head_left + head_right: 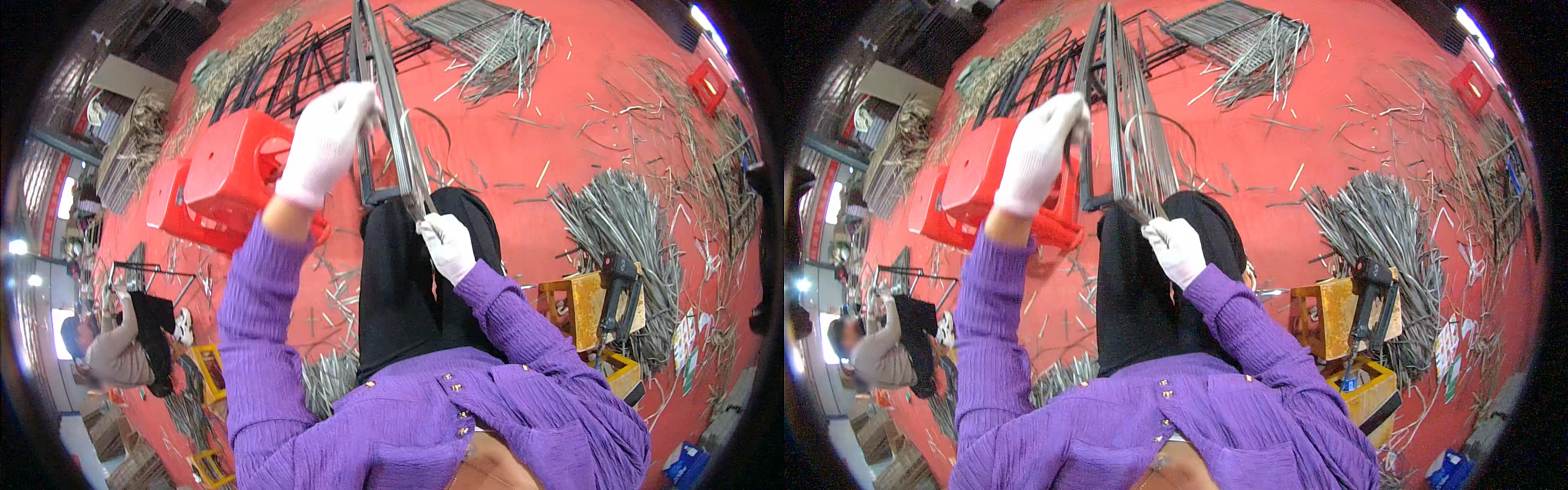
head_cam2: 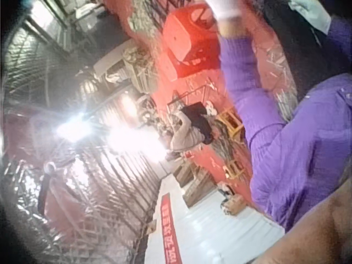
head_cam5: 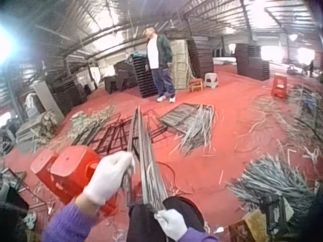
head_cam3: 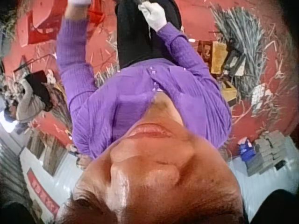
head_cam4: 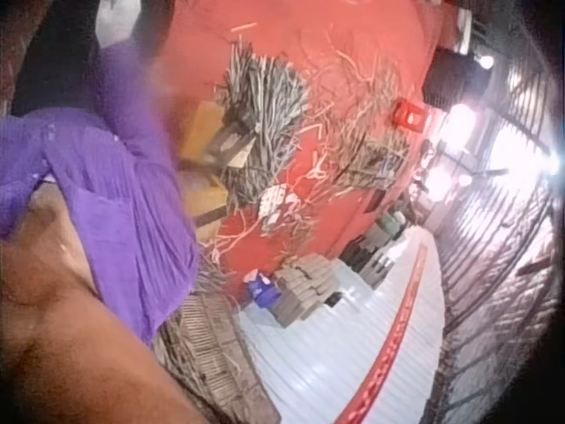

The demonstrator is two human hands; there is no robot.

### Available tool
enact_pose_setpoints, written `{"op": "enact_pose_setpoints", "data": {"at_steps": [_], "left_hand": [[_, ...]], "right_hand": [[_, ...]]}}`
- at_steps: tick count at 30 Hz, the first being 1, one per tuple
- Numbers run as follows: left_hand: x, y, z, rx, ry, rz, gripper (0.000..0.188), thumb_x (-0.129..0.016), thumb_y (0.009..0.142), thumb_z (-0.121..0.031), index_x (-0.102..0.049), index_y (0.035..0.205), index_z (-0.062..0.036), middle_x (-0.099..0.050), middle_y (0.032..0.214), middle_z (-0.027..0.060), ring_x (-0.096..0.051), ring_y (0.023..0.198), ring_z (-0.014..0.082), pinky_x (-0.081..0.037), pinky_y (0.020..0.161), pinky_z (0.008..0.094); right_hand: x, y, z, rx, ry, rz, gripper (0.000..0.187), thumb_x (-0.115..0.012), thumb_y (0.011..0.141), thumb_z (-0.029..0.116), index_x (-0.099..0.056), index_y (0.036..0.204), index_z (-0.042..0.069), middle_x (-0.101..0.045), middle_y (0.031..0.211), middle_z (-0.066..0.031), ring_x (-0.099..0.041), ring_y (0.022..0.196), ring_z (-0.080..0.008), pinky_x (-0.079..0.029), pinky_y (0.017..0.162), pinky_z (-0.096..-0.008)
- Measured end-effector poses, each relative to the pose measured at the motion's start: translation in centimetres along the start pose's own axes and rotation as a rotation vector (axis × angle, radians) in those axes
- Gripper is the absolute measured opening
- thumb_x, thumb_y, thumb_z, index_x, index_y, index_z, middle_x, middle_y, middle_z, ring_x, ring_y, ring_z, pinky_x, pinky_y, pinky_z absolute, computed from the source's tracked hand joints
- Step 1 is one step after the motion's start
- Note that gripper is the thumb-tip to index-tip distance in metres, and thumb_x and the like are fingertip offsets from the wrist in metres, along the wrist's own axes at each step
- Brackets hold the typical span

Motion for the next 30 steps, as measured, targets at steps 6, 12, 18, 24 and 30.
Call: {"op": "enact_pose_setpoints", "data": {"at_steps": [6, 12, 18, 24, 30], "left_hand": [[-5.1, -14.1, -2.0, 0.419, -0.285, -0.192, 0.027, -0.051, 0.105, -0.023, -0.063, 0.093, -0.0015, -0.058, 0.072, 0.0008, -0.058, 0.068, 0.0089, -0.046, 0.064, 0.0233], [-7.9, -16.0, 1.1, 0.28, -0.405, -0.348, 0.026, -0.05, 0.105, -0.02, -0.063, 0.094, -0.0001, -0.059, 0.076, 0.003, -0.058, 0.07, 0.0104, -0.047, 0.067, 0.0247], [-8.0, -16.1, 1.5, 0.248, -0.423, -0.349, 0.025, -0.049, 0.105, -0.018, -0.062, 0.094, -0.0002, -0.058, 0.078, 0.0032, -0.057, 0.071, 0.0111, -0.046, 0.069, 0.0254], [-8.3, -15.9, 3.8, 0.24, -0.351, -0.354, 0.024, -0.049, 0.105, -0.017, -0.063, 0.094, -0.0003, -0.06, 0.08, 0.0024, -0.058, 0.072, 0.0106, -0.046, 0.07, 0.0247], [-6.7, -12.7, 8.1, -0.352, 0.244, -0.473, 0.014, -0.057, 0.096, -0.005, -0.07, 0.092, -0.0014, -0.061, 0.106, 0.0154, -0.063, 0.095, 0.0231, -0.05, 0.087, 0.0325]], "right_hand": [[-0.1, 0.1, -0.1, -0.005, 0.022, -0.001, 0.012, -0.059, 0.096, 0.014, -0.066, 0.091, 0.005, -0.059, 0.075, -0.0126, -0.06, 0.072, -0.0277, -0.047, 0.066, -0.0363], [-0.2, 0.1, 0.1, 0.117, 0.067, -0.091, 0.016, -0.06, 0.096, 0.021, -0.064, 0.088, 0.007, -0.057, 0.069, -0.0162, -0.059, 0.067, -0.0344, -0.044, 0.06, -0.0421], [-0.2, 0.1, 0.1, 0.104, 0.093, -0.097, 0.021, -0.059, 0.097, 0.024, -0.063, 0.087, 0.006, -0.057, 0.068, -0.0157, -0.059, 0.066, -0.0341, -0.044, 0.059, -0.0409], [0.0, 0.3, 0.2, 0.075, 0.065, -0.066, 0.022, -0.058, 0.098, 0.023, -0.062, 0.086, 0.005, -0.055, 0.065, -0.0161, -0.058, 0.063, -0.034, -0.043, 0.058, -0.0412], [-0.3, 0.5, 0.1, 0.116, 0.056, -0.074, 0.02, -0.061, 0.096, 0.021, -0.061, 0.084, 0.004, -0.054, 0.067, -0.0156, -0.058, 0.066, -0.0338, -0.044, 0.06, -0.041]]}}
Point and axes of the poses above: each hand's wrist, its own y-axis towards the middle knuckle, its own x-axis out of the back of the hand, z = x × y, the point moved 1 cm from there along y, towards the middle knuckle
